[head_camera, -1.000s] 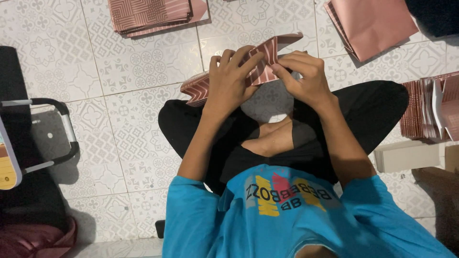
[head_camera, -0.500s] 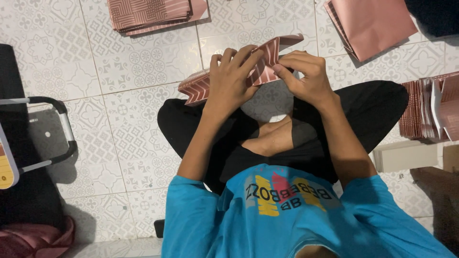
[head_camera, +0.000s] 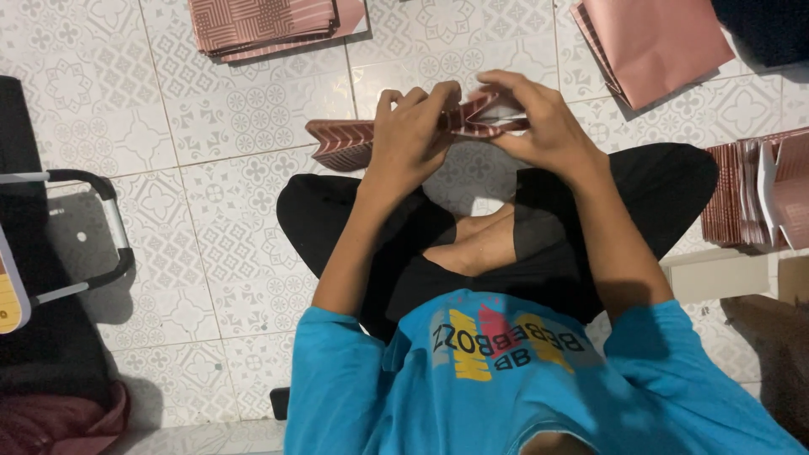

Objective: Folding and assembling flat-packed paper templates into finished boxes while sitting on the floor.

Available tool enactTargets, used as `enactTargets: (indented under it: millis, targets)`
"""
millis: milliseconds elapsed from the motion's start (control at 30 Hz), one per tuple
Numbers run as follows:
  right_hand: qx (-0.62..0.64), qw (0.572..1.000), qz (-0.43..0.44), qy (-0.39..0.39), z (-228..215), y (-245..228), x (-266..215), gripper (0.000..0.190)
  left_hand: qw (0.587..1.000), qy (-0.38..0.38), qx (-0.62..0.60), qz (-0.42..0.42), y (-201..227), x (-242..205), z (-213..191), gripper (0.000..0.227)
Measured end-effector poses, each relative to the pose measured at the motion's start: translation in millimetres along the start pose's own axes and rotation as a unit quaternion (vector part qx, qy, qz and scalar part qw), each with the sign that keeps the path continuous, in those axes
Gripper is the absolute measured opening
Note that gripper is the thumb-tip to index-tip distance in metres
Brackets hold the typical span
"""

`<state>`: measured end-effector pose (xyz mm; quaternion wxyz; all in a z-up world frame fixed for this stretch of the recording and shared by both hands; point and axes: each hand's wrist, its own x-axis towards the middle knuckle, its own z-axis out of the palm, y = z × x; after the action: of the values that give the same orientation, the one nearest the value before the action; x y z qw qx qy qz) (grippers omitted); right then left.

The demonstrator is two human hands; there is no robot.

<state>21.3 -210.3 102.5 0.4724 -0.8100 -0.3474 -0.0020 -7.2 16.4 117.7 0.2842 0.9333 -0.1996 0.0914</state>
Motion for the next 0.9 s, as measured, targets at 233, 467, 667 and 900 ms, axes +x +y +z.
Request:
enactTargets:
  millis: [233,467,667,900]
  targets:
    - [0.011,0.999,0.032,0.036,6.0,-8.0,5.9,0.019,0.998,0.024,-0.053,0.026,-2.2,0.2,16.5,0.053]
    - [0.043,0.998,0.028,0.018,6.4,4.8,-0.5,0.019,0.999,0.004,0.025,0.036,-15.3,2.2,32.3,0.068]
    - [0.06,0.996,0.063,0.021,5.5,0.7,1.6,0.021,0.996,0.055,0.06,0.035,-12.9,14.7,32.7,0.05]
    - [0.063,0.976,0.078,0.191,17.1,34.6,-7.6,0.02,0.94,0.25,0.227,0.042,-57.7,-0.6,97.0,0.056]
